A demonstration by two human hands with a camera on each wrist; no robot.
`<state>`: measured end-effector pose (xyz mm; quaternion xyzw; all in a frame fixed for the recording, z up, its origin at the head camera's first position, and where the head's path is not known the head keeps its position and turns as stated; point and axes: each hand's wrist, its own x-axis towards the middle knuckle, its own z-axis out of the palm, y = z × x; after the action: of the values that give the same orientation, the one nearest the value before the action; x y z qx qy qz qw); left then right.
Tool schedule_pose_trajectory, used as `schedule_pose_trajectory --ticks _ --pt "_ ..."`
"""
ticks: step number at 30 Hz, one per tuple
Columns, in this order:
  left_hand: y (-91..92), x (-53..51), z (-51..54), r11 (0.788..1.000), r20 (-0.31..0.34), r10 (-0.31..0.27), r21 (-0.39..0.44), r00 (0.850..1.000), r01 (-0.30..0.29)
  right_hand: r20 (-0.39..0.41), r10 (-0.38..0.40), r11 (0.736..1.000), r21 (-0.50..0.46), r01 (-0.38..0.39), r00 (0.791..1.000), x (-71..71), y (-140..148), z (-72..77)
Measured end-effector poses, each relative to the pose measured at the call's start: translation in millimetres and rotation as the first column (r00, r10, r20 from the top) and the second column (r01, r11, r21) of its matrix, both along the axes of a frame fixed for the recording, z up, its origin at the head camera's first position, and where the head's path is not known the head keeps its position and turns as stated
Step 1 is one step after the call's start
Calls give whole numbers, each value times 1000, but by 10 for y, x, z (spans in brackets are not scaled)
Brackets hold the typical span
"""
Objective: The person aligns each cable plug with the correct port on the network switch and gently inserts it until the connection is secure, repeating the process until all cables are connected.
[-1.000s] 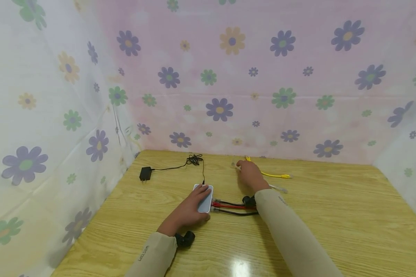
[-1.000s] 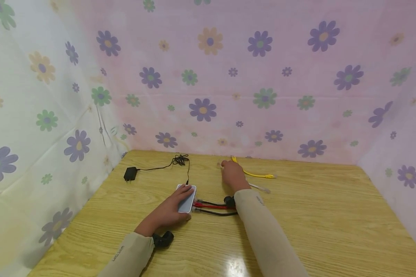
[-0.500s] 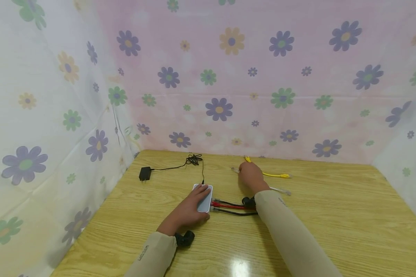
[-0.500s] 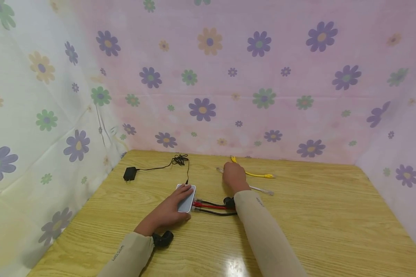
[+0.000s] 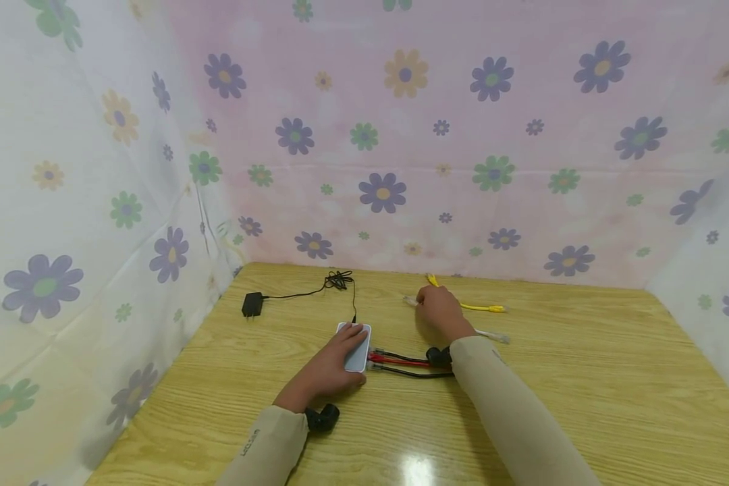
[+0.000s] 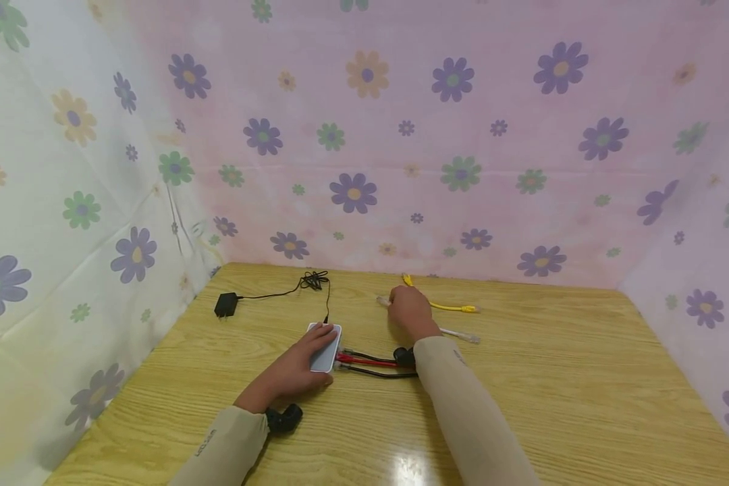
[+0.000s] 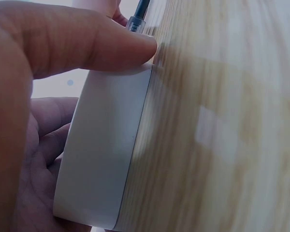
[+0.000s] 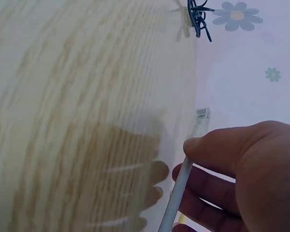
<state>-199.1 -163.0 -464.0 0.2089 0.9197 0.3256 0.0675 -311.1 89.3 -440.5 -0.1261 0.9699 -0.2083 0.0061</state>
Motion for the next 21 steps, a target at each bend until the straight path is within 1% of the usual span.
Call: schedule_pose_trajectory --ticks 4,11,17,21 --pt "0 -2 -10 1000 -3 -1 -1 1000 1 4 7 1000 -25 -7 1000 22 20 1" --pt "-5 -2 -19 1000 1 4 -2 1000 -4 -16 61 996 -64 -62 998 65 40 2" --pt "0 -6 -21 1000 2 6 -5 1000 -6 0 74 988 -137 -74 997 97 39 -32" --pt "5 -5 -7 1000 4 10 -6 1000 -10 14 78 986 -151 -75 997 116 19 -49"
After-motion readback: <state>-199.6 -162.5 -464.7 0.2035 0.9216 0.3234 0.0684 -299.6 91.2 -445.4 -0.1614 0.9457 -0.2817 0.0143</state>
